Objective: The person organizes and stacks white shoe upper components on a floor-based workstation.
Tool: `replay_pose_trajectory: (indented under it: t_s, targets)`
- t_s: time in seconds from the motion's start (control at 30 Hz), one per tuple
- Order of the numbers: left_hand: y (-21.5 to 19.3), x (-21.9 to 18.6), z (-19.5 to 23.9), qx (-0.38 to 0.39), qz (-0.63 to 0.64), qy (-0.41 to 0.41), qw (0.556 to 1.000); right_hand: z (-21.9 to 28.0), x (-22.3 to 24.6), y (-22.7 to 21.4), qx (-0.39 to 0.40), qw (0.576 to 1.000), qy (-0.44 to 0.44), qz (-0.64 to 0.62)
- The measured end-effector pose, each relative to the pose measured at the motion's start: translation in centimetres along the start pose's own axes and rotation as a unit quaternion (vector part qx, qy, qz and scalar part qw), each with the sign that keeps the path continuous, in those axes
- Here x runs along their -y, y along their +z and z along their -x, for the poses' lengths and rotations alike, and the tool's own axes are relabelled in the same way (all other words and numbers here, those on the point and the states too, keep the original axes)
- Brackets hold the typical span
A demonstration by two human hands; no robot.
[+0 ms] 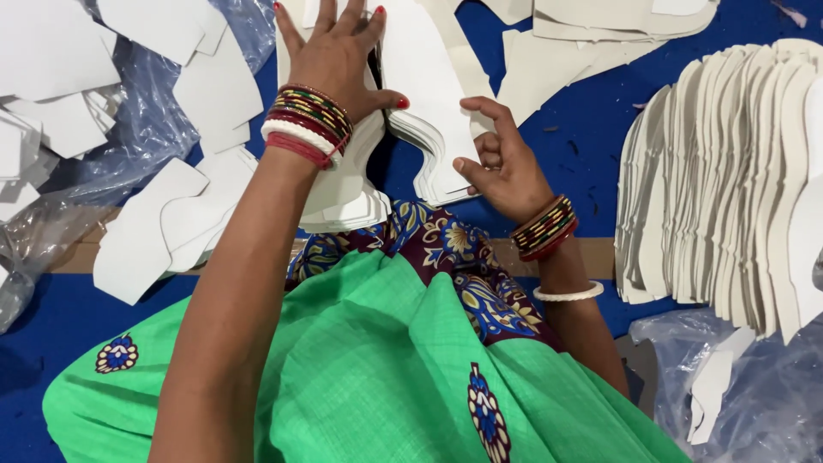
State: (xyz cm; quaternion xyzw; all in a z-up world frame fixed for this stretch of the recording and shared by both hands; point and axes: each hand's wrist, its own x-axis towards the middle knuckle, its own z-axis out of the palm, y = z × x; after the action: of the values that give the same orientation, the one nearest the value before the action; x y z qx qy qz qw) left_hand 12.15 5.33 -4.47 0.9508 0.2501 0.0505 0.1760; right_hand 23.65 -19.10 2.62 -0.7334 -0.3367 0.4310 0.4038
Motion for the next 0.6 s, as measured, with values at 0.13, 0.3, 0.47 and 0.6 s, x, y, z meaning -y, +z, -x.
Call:
replay_pose_trajectory:
  t_s: [0.13, 0.3, 0.47, 0.6]
  targets:
    - [0.6, 0.4, 0.1, -0.018, -0.012, 0.001, 1.000, 0.2, -0.7, 0.5, -0.022, 1.000, -0.019, 0.003]
    - [1.5, 0.7, -0.3, -0.029, -0.025, 0.007, 0.999, 0.2, -1.1, 0.7, -0.056, 0.996, -0.038, 0.061]
    - [1.3, 0.6, -0.1, -0.012, -0.021, -0.004, 1.000, 0.3, 0.0, 1.1, -0.069, 0.980, -0.058, 0.179]
    - [1.3, 0.6, -0.1, -0.016, -0.028, -0.002, 0.999, -0.1, 0.2, 1.1, -0.073, 0.967, -0.069, 0.234]
